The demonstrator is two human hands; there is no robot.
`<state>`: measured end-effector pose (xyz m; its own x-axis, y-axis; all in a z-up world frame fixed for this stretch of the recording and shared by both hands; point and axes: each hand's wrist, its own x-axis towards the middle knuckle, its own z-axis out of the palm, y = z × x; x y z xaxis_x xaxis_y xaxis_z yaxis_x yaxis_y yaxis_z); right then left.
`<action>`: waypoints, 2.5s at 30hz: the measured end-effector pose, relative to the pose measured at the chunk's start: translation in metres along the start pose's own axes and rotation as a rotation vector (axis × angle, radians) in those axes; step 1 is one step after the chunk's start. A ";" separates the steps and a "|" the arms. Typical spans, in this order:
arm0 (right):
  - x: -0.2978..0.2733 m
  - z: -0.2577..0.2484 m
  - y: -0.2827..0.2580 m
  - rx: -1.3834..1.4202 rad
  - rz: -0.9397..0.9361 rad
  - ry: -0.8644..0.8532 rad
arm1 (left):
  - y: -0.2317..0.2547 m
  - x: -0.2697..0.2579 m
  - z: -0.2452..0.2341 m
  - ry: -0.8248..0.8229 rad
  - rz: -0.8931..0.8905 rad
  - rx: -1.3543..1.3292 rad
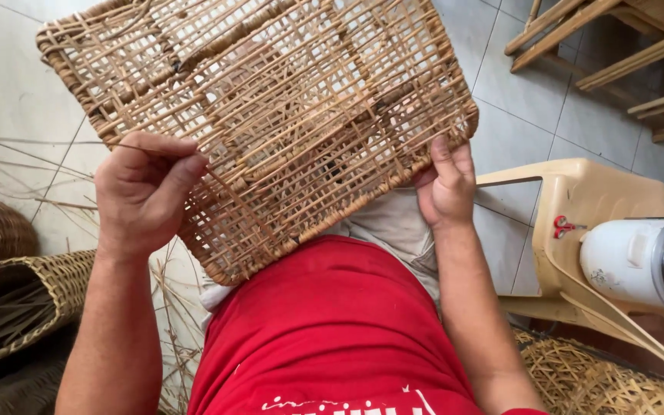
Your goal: Weaving thin rattan strips into a rectangular frame to create a furniture component.
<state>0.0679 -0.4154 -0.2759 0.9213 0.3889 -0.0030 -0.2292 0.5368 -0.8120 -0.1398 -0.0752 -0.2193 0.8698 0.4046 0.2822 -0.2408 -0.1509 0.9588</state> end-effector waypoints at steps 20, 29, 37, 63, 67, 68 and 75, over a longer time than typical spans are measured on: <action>-0.032 -0.058 -0.005 -0.244 -0.125 0.156 | -0.012 0.032 0.013 -0.027 0.039 -0.043; -0.040 -0.039 -0.021 -0.272 -0.120 0.198 | -0.025 0.042 0.011 0.006 0.025 -0.159; -0.031 -0.119 0.035 -0.088 0.082 0.283 | -0.015 0.055 0.018 -0.074 0.005 -0.147; -0.045 -0.038 -0.038 -0.657 -0.217 0.195 | 0.053 0.082 0.036 -0.247 0.063 0.341; -0.047 0.054 -0.051 -0.643 -0.175 -0.138 | 0.066 0.095 0.051 -0.318 0.139 0.433; -0.045 0.073 -0.051 -0.642 -0.176 -0.132 | 0.071 0.095 0.055 -0.324 0.140 0.432; -0.020 0.147 -0.017 -0.707 0.023 -0.690 | 0.092 0.101 0.063 -0.328 0.282 0.412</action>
<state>0.0071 -0.3229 -0.1763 0.4825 0.8654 0.1350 0.2025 0.0398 -0.9785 -0.0467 -0.1050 -0.1046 0.8998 0.0078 0.4363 -0.3527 -0.5757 0.7377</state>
